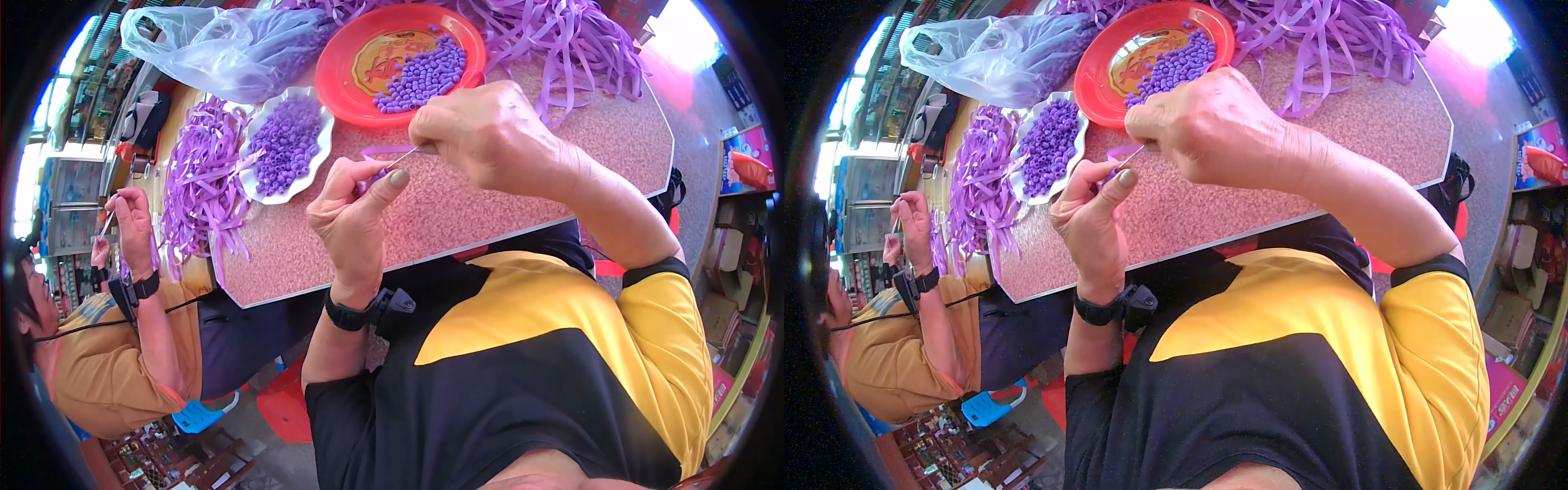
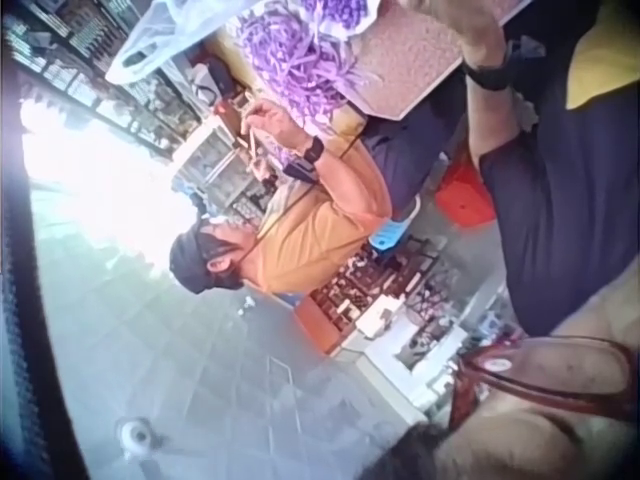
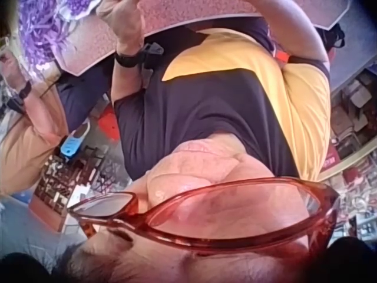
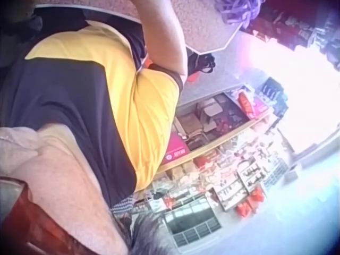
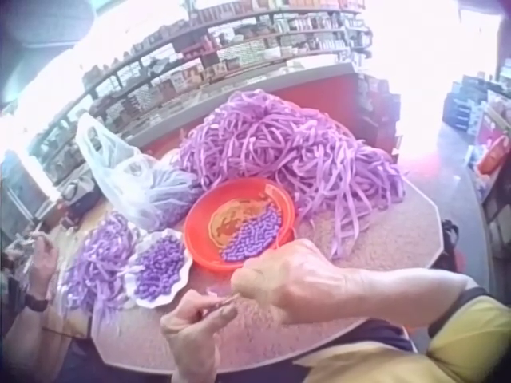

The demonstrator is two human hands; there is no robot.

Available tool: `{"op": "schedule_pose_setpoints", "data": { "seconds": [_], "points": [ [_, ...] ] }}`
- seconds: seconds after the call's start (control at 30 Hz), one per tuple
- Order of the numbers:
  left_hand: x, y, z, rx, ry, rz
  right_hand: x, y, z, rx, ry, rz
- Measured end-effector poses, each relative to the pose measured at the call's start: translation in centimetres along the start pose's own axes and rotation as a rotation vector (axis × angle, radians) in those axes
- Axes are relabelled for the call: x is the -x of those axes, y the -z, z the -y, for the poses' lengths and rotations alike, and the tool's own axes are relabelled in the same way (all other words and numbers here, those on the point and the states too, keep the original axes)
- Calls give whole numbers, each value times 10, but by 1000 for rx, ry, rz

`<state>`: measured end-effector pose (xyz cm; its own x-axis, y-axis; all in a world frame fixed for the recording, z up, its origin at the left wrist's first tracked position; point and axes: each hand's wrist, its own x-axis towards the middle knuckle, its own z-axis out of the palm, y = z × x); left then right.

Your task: Manually threading and assembling purple strings onto small plastic tags at a table.

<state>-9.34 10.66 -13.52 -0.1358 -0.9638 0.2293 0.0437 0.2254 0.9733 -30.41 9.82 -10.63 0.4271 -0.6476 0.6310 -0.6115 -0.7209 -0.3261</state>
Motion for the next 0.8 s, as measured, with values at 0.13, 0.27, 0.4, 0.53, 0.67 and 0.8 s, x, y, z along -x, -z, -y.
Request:
{"op": "schedule_pose_setpoints", "data": {
  "seconds": [0.13,0.27,0.4,0.53,0.67,0.8],
  "points": [
    [3,16,-3,-30,-7,-69,-3,10,-9,-5,-89,-65],
    [0,44,-3,-94,18,-157,-1,25,-35,66,-267,-105],
    [-6,91,-5,-108,26,-280,-5,43,-49,461,-373,-250],
    [-21,91,-21,102,224,-188,-3,62,-52,-406,-502,99],
    [-45,89,-69,204,242,66,-19,74,-31,-1543,-123,71],
    [-110,131,-101,140,95,80,-11,75,-56,-1592,-115,-415]
  ]
}}
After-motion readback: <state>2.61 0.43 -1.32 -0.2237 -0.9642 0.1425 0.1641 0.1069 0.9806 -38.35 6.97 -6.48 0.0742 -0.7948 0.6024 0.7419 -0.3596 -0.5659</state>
